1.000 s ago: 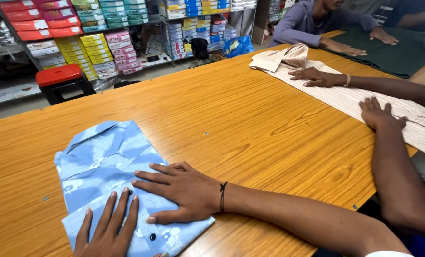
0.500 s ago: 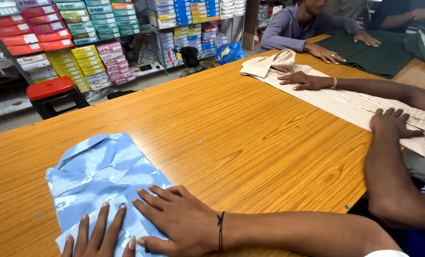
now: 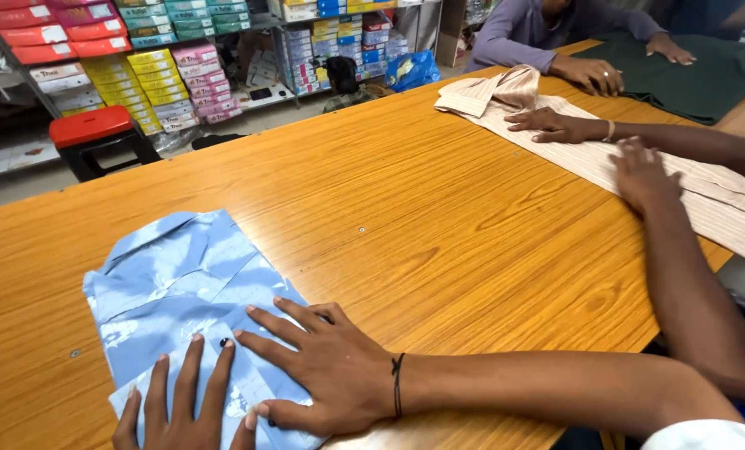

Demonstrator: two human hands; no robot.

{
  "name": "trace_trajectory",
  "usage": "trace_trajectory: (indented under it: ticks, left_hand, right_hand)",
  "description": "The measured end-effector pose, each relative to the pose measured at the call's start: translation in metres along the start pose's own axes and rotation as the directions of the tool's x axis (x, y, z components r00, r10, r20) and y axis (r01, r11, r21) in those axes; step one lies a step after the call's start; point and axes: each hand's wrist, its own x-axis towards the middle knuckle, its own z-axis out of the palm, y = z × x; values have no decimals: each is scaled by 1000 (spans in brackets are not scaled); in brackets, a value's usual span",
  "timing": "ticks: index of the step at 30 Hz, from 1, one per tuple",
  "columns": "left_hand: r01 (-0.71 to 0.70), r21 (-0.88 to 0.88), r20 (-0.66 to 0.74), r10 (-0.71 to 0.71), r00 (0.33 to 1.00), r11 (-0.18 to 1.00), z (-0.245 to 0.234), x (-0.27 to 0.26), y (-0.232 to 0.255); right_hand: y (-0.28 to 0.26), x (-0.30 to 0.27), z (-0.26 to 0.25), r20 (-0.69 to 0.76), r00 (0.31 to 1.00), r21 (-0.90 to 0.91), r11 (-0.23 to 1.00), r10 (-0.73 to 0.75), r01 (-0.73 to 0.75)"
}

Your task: Fold a light blue patterned shirt and place it into a plastic bag.

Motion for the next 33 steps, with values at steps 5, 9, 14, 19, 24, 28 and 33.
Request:
trace_trajectory:
  ticks: [5, 9, 14, 19, 24, 28, 33]
  left_hand:
    - [-86, 36, -53, 88, 995, 996, -7, 10, -3]
    - [-200, -59, 101, 206, 973, 978, -68, 26, -13]
    - [-210, -366, 229, 307, 924, 906, -102, 37, 12]
    - [-325, -602, 179, 520, 835, 729, -95, 22, 23]
    - [-250, -436, 217, 370, 904, 865, -113, 45, 26]
    - [-191, -301, 346, 294, 891, 934, -111, 51, 25]
    - [-175, -302, 386, 288, 877, 937, -106, 51, 21]
  right_hand:
    - [9, -5, -13, 32, 999, 12, 1000, -27, 26]
    - [31, 2, -33, 202, 979, -49, 999, 11, -1]
    - [114, -4, -43, 171, 984, -419, 908, 45, 31]
    - [77, 4, -61, 2, 938, -204, 918, 348, -340]
    - [54, 1, -33, 129, 970, -177, 967, 208, -183]
    - [53, 1, -30, 132, 969, -246, 954, 208, -171]
    - [54, 3, -34, 147, 966, -268, 949, 212, -168]
